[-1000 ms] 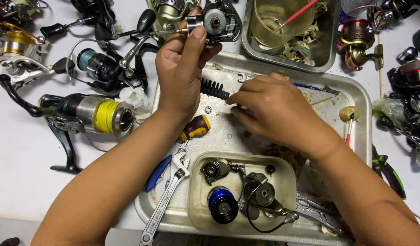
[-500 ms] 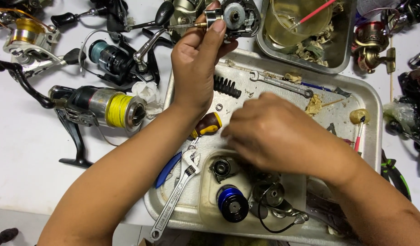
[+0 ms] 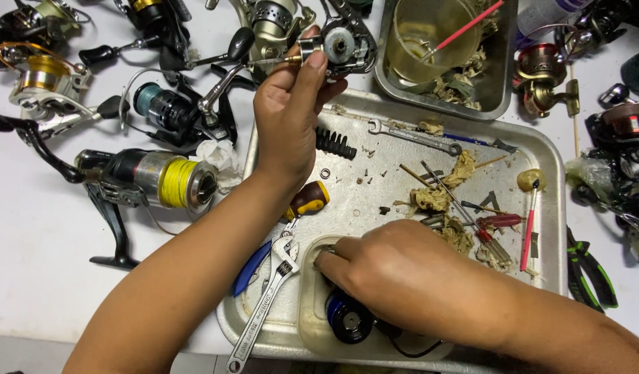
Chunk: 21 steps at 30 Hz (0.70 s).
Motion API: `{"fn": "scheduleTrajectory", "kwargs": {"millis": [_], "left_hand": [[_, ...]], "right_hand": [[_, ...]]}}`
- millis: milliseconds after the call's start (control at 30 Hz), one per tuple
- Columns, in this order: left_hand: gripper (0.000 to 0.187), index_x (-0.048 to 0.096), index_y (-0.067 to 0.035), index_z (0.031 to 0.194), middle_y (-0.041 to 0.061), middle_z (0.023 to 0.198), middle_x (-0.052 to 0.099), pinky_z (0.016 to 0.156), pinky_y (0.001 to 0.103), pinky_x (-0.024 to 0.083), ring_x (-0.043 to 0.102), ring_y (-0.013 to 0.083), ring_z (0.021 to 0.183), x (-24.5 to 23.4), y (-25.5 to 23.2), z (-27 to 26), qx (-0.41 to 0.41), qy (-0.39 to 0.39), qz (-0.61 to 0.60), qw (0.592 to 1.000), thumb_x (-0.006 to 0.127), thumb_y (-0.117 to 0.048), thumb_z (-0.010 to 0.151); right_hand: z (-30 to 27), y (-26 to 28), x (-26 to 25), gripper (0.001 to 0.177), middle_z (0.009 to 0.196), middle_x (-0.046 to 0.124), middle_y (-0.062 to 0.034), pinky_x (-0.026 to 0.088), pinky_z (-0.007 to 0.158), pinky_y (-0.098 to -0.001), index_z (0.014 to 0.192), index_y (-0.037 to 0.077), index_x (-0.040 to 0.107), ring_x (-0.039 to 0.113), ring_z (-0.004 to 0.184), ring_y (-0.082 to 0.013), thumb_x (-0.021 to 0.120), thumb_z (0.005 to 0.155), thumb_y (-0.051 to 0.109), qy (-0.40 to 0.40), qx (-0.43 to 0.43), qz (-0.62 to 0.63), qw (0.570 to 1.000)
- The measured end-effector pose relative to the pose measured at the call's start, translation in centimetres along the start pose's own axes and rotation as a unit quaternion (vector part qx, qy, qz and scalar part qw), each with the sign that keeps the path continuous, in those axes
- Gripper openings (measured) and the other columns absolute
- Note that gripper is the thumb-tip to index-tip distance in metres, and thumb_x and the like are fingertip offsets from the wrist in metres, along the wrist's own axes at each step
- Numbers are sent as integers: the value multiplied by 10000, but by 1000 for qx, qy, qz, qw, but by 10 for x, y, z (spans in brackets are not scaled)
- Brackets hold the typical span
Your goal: The person disassembles a fishing reel, removes small internal components, and cleans them using a brush and liquid in a container. They then reassemble the reel parts on a tray surrounded by other fishing reels and tools.
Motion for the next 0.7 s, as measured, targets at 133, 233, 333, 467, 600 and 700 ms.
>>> {"fn": "scheduleTrajectory", "kwargs": {"millis": [133,233,333,467,600,700], "left_hand": [[167,688,-75,891,22,841,689,830,334,658,652,120,807,-1,2,0,-8,-2,2,1000,741,-234,901],[162,667,-117,831,-14,797,650,817,327,651,614,94,773,0,2,0,-11,-4,5,1000,743,-248,888],[165,698,-84,906,14,852,690,823,333,655,647,114,812,-2,3,0,-11,-4,3,1000,746,-242,900],[158,703,-81,917,17,859,694,822,335,653,648,115,826,-1,2,0,-4,0,8,1000,735,-235,912],[186,714,-58,962,36,884,718,821,334,653,669,126,843,-4,3,0,-4,-10,4,1000,749,-231,903],[178,708,-68,947,31,881,715,816,335,650,657,115,835,-4,3,1,2,-11,-3,1000,755,-233,900]], "right_hand": [[3,0,12,190,716,640,-81,483,281,-574,1073,117,601,653,435,-422,607,884,107,41,5,4,999],[3,-1,14,134,695,640,-87,474,301,-572,1018,112,590,645,428,-427,616,887,104,50,16,14,999],[5,1,15,121,714,653,-86,486,311,-565,1008,118,604,658,453,-419,603,888,102,35,7,10,999],[5,-3,20,111,673,644,-93,474,300,-578,1028,118,603,649,437,-436,596,923,151,55,29,13,998],[-1,-13,-21,162,662,680,-21,498,371,-519,881,164,626,668,499,-323,662,951,306,-37,8,59,998],[-10,-68,-61,125,800,795,4,554,493,-359,962,176,800,749,637,-176,748,863,231,-224,59,118,966]]}}
Point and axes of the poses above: each hand's wrist, its own z-axis towards the middle knuckle, its own x-axis out of the palm, y = z × x, the point moved 10 cm from there along z, towards the middle knuckle
